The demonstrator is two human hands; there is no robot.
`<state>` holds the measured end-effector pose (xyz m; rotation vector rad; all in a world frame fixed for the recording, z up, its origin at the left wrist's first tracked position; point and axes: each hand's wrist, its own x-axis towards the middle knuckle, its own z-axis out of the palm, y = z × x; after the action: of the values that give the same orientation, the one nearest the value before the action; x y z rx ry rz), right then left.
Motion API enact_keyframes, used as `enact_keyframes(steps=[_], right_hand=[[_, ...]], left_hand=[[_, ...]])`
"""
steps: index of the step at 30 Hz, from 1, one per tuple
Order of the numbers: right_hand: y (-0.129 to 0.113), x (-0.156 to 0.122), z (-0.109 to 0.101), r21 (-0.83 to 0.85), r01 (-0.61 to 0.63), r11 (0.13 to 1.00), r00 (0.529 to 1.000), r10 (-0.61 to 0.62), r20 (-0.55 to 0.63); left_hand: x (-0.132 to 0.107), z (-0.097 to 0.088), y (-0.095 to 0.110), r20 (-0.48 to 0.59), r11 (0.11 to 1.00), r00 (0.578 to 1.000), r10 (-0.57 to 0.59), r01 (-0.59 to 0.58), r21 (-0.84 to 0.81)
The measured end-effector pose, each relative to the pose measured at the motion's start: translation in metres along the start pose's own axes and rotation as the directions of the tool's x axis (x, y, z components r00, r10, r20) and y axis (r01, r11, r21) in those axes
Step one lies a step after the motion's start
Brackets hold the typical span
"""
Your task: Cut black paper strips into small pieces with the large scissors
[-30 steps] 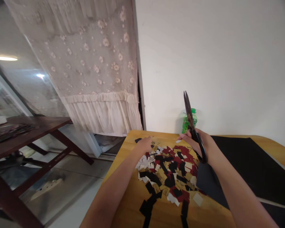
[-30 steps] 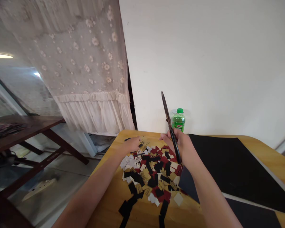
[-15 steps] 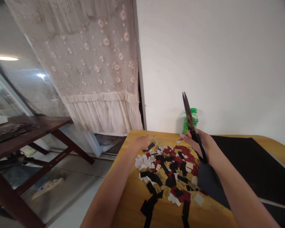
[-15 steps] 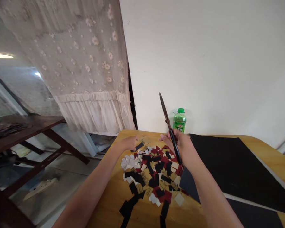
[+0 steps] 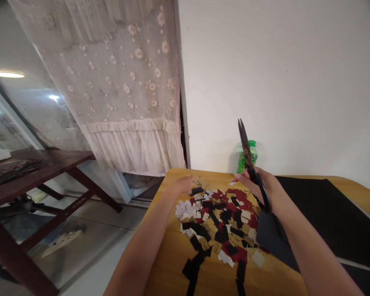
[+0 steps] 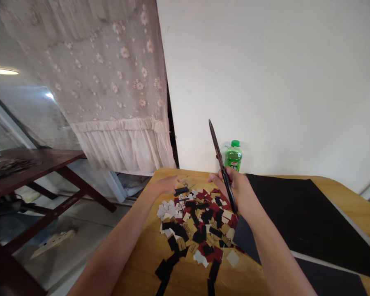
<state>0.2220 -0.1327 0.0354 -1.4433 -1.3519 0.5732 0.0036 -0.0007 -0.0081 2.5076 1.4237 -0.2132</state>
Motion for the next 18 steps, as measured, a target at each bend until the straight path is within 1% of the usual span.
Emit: enact_keyframes(steps=[5, 11, 15, 18], right_hand=[[0.004, 0.002, 0.0, 0.037, 0.003, 0.999, 1.0, -0.003, -0.004], [0.006, 0.002, 0.0, 0.075, 0.006, 0.997, 1.0, -0.007, 0.013], [0.0, 0.0, 0.0, 0.064, 0.02, 0.998, 1.0, -0.02, -0.009], [-0.001, 0.0, -0.001, 0.053, 0.022, 0.998, 1.0, -0.022, 0.001]], left_hand=[[0.0, -0.005, -0.003, 0.04, 0.999, 0.999, -0.034, 0.034, 0.009], [-0.001, -0.009, -0.014, 0.049, 0.997, 0.995, -0.082, 0.081, 0.016], [-0.001, -0.009, -0.016, 0.088, 0.999, 0.995, -0.036, 0.036, 0.0], [-0.002, -0.006, -0.011, 0.071, 0.999, 0.997, 0.026, -0.024, -0.027]])
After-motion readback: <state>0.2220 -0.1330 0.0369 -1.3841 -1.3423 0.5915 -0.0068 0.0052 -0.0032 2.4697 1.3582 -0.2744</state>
